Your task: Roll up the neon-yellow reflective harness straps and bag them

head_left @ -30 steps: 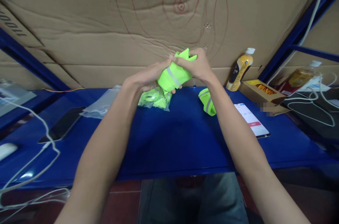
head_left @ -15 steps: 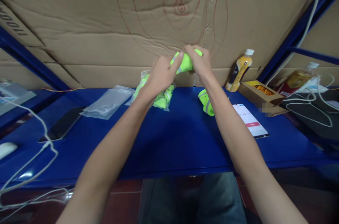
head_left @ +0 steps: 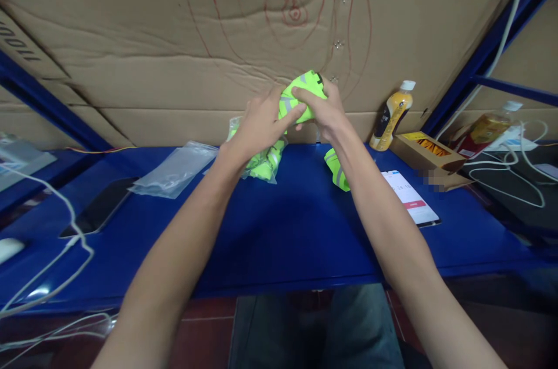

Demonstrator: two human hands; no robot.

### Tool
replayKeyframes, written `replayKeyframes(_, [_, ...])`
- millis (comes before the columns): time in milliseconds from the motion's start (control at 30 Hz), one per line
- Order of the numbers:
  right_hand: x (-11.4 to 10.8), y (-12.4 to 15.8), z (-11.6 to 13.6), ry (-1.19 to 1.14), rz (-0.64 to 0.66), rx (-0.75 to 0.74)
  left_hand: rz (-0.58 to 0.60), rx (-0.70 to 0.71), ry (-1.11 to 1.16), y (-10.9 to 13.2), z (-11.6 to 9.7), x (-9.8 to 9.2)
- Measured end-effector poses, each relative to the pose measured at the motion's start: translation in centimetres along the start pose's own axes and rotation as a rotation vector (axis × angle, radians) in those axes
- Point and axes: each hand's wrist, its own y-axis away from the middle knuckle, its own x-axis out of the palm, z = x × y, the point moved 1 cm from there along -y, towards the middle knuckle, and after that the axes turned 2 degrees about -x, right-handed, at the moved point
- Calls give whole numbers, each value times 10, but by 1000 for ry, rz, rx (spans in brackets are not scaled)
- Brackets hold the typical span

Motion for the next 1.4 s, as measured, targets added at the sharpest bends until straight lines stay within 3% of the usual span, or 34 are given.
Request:
replayKeyframes(133, [0,5,4,73,94,-98,64,-17,124,-5,4,-15])
replayKeyframes(267, [0,8,12,108,166,-108,141,-64,241,-4,-6,-25])
replayKeyframes(467, [1,11,20,182,227,-103,323,-232,628,2,-7,-18])
replayKeyframes(667, [-5,9,26,375,130,-228,223,-133,460,-6,12,-14])
replayKeyframes(867, [5,2,20,601,-11,-361,242,-48,303,-7,8,-16])
replayKeyframes(1133, [0,-12,-5,629,-168,-230,218,40,227,-7,3,-9])
replayKeyframes(1233, [-6,-11,2,627,-119,-288,225,55,199,-8,-1,-8])
replayKeyframes(1400, [-11,-2,33,454,152,-473,263,27,200,-6,-10,-16])
